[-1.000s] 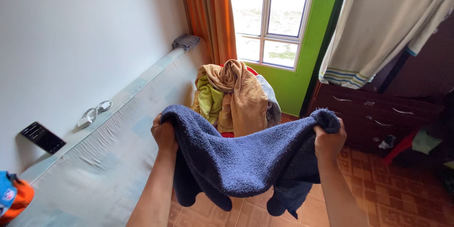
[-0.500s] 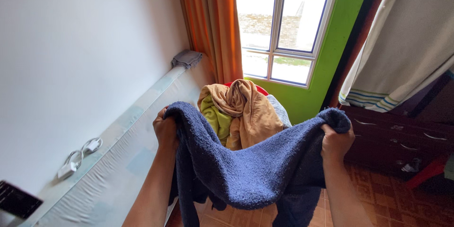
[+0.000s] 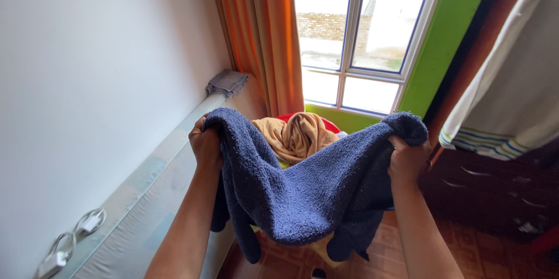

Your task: The person picks up several blankets and pillows from a bed, moves them to a red chair and a corner area, and then places the pillows back onto the bed.

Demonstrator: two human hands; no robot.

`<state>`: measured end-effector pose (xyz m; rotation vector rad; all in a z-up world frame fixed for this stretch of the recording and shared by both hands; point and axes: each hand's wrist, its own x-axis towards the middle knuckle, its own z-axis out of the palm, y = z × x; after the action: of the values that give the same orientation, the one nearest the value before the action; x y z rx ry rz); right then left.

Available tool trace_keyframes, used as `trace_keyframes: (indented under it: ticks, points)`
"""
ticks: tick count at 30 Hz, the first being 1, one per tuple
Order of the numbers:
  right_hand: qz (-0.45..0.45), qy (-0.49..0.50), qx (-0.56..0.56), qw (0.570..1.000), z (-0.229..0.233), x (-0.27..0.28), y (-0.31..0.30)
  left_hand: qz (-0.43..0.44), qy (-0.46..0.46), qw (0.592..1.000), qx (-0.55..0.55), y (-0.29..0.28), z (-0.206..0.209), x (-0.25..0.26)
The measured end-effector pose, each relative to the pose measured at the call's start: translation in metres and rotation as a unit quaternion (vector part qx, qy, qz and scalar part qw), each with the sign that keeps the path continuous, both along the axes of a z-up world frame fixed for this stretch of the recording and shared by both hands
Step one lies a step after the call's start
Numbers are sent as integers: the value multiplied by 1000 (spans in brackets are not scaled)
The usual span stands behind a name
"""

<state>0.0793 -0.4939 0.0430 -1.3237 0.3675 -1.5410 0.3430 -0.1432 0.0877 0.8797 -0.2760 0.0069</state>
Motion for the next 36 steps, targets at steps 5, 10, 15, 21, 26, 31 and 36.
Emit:
trace_keyframes:
  ticks: [5, 10, 15, 21, 26, 31, 36]
  points:
    - [-2, -28, -3, 1000, 4, 57, -44, 31, -8, 999, 29, -43, -5, 54]
    - [9, -47, 12, 999, -11, 122, -102, 34, 3, 999, 17, -88, -12, 125]
    - [13, -27, 40, 999, -43, 186, -150, 91, 46, 993, 62, -119, -65, 214]
    - [72, 340, 163, 924, -107, 238, -178, -3, 171, 973, 157, -142, -195, 305]
    - [105, 565, 18, 818, -230, 256, -165, -112, 297, 906, 279, -162, -261, 286]
    - [193, 570, 17, 798, -280, 253, -140, -132, 322, 913, 214, -166, -292, 238]
    - [275, 430, 218, 832, -260, 247, -133, -167, 333, 923, 99, -168, -294, 183]
